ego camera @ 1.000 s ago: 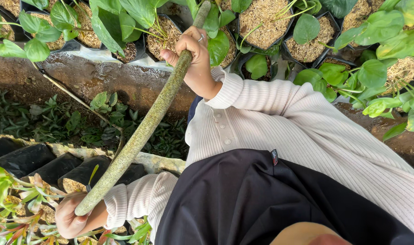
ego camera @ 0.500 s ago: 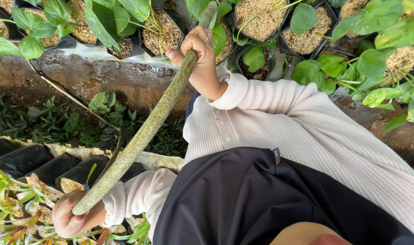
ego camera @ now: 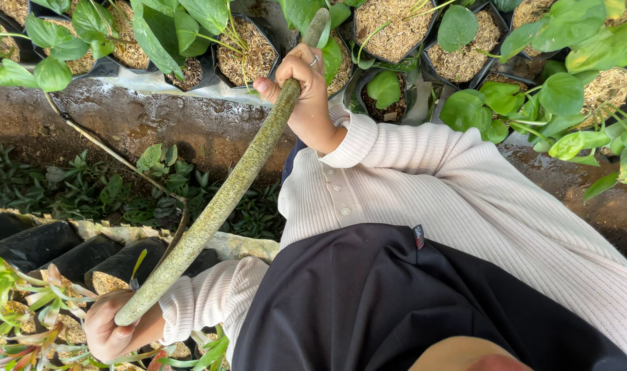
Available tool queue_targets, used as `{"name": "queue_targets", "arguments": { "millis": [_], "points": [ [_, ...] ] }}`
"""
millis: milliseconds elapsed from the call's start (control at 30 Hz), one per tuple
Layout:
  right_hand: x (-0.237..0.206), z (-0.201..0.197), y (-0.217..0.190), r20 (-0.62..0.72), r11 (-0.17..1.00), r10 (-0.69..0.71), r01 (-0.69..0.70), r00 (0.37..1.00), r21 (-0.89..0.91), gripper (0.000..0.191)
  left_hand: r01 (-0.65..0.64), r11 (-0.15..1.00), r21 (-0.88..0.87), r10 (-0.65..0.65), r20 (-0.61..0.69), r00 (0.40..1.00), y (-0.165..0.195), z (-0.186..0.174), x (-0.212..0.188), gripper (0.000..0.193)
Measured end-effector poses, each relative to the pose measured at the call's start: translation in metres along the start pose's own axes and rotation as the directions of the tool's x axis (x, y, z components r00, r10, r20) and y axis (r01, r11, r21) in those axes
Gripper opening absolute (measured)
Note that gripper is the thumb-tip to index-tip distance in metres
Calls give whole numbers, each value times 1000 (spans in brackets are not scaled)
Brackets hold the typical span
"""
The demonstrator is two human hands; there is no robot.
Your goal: The person carries a long bamboo stake with both hands while walking along rows of potted plants in a nursery, holding it across their body and repositioning their grip as they move between benches.
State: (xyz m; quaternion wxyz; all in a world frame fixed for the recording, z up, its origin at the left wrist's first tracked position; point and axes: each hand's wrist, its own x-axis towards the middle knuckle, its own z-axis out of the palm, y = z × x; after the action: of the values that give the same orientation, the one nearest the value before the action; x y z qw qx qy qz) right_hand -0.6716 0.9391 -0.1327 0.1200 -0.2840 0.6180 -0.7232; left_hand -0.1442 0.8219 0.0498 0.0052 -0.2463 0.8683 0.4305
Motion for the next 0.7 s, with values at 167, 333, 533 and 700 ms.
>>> {"name": "queue_targets", "arguments": {
  "millis": [167,333,533,700],
  "points": [
    [-4,2,5,12,1000,6,-6,1000,-24,47,36,994,-103,-37,-12,999,-2,2,-1,58],
    [4,13,15,39,1000,-18,18,999,3,46,77,987,-143,-81,-18,997,-2,1,-4,59],
    [18,15,8,17,997,-70,70,997,-23,45,79,990,-120,-85,-45,995,3,3,2,60],
    [31,-4,-4,-55,982,-182,178,982,-68,46,-80,993,-81,83,25,996,3,4,27,48]
  ]
}}
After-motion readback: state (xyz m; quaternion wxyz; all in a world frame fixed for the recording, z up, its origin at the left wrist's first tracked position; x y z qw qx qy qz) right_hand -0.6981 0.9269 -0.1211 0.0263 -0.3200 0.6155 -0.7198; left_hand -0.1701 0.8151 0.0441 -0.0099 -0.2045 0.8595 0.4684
